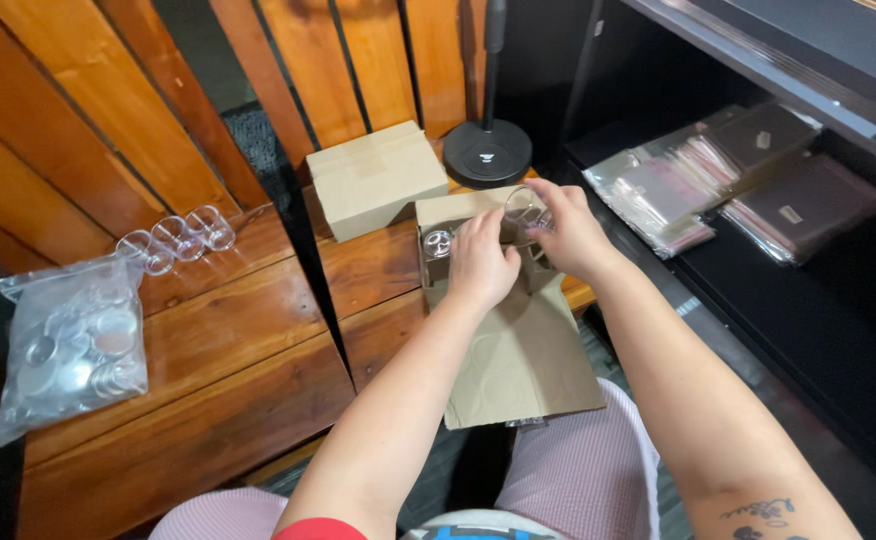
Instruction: The person places small clear glasses into a cardboard box with dividers, then closes the box. Afterwards, the person retrieves stacks of A4 paper from a shelf and places them on a wooden bench.
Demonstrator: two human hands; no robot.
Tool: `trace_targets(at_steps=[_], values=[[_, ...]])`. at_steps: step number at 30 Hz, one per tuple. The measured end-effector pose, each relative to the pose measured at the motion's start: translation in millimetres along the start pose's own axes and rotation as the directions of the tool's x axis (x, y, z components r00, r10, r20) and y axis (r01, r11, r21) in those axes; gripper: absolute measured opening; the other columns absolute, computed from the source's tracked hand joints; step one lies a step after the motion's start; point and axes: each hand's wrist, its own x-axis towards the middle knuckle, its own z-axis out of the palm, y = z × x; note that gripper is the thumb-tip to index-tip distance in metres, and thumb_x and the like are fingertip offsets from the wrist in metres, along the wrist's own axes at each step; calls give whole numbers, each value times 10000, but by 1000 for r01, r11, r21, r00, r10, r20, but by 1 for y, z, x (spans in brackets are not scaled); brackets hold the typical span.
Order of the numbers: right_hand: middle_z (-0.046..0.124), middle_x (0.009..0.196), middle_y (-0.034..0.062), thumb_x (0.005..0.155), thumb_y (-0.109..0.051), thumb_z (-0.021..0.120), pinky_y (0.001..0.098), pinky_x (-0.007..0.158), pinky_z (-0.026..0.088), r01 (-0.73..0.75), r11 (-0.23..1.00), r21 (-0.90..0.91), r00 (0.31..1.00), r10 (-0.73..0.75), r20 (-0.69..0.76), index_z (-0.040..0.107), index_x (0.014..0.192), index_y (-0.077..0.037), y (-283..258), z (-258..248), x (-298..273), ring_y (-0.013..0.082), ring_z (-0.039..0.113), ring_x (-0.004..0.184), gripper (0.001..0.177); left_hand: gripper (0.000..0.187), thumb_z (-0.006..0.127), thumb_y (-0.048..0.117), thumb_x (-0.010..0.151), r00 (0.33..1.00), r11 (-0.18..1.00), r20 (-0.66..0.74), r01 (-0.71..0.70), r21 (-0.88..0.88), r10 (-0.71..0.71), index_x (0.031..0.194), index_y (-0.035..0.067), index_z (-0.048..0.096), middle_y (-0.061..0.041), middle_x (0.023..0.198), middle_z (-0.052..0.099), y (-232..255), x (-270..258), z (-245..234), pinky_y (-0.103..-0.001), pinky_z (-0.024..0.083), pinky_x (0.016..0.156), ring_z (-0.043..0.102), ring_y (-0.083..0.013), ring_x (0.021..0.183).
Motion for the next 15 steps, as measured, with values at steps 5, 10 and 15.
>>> trace_targets(at_steps=[5, 10, 15], values=[[437, 1415, 103, 943, -169, 732, 531, 1053, 519, 35, 999, -40, 999, -33, 32, 408, 1543, -407, -1, 0, 1, 428, 597, 1267, 722, 632, 683, 222, 844, 1000, 995, 2, -25, 101, 25, 1451, 140, 529, -43, 1411, 565, 2, -4, 0, -494, 411, 1126, 515, -255, 1362], [450, 1418, 120, 931, -184, 745, 534, 1066, 511, 78, 996, -42, 995, -75, 69, 424, 1510, -375, -5, -3, 0, 424, 563, 1318, 689, 607, 665, 210, 882, 1000, 992, 8, -18, 128, 18, 1466, 122, 526, -57, 1428, 558, -10, -2, 8, -475, 376, 1158, 503, -245, 1388], [502, 1435, 149, 893, -141, 788, 522, 1083, 503, 134, 980, -146, 986, -117, 120, 539, 1391, -274, -1, -1, 4, 420, 547, 1353, 573, 652, 654, 204, 886, 999, 996, 53, 4, 92, -9, 1511, 102, 494, -106, 1463, 553, -6, -6, -2, -486, 374, 1170, 526, -284, 1393]])
